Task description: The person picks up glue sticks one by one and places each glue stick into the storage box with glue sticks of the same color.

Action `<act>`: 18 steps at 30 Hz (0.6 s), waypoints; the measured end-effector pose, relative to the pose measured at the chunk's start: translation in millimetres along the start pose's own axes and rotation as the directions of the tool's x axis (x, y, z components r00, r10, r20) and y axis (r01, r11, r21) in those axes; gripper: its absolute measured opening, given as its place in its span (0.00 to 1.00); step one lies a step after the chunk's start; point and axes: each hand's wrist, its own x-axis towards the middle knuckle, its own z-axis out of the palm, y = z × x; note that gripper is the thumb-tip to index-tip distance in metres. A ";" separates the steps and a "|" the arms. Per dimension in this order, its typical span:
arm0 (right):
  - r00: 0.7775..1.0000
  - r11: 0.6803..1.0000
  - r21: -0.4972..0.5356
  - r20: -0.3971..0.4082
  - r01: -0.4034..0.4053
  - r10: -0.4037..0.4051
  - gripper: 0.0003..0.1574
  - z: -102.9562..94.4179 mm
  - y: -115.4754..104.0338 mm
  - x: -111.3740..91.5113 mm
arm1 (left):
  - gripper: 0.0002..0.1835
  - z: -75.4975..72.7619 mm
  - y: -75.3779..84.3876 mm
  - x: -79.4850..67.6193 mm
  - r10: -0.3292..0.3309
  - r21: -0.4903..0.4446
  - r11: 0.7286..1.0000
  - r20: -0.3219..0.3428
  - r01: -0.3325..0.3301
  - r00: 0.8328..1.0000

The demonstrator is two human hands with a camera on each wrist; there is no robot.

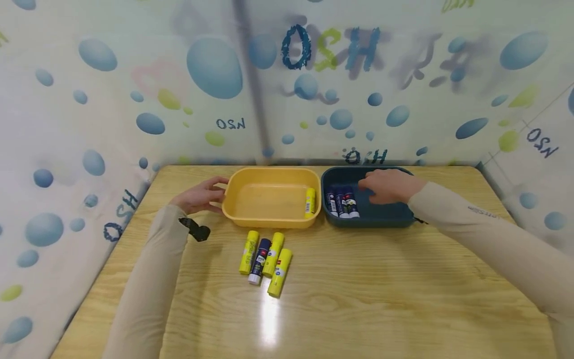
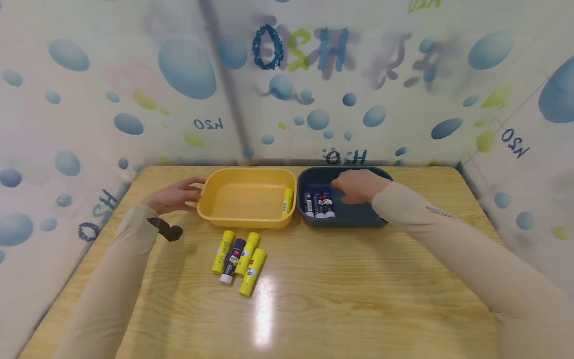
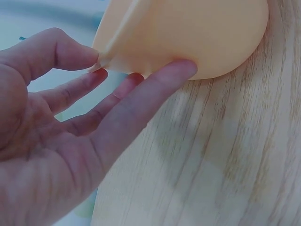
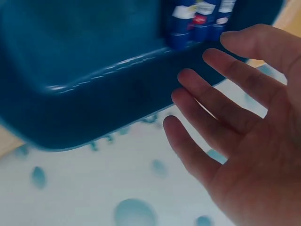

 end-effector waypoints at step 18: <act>0.970 0.964 0.169 -0.091 -0.207 0.224 0.22 35.1 88.7 -39.1 | 0.32 0.8 1.3 -2.4 0.001 -0.013 1.000 -0.026 -0.001 1.000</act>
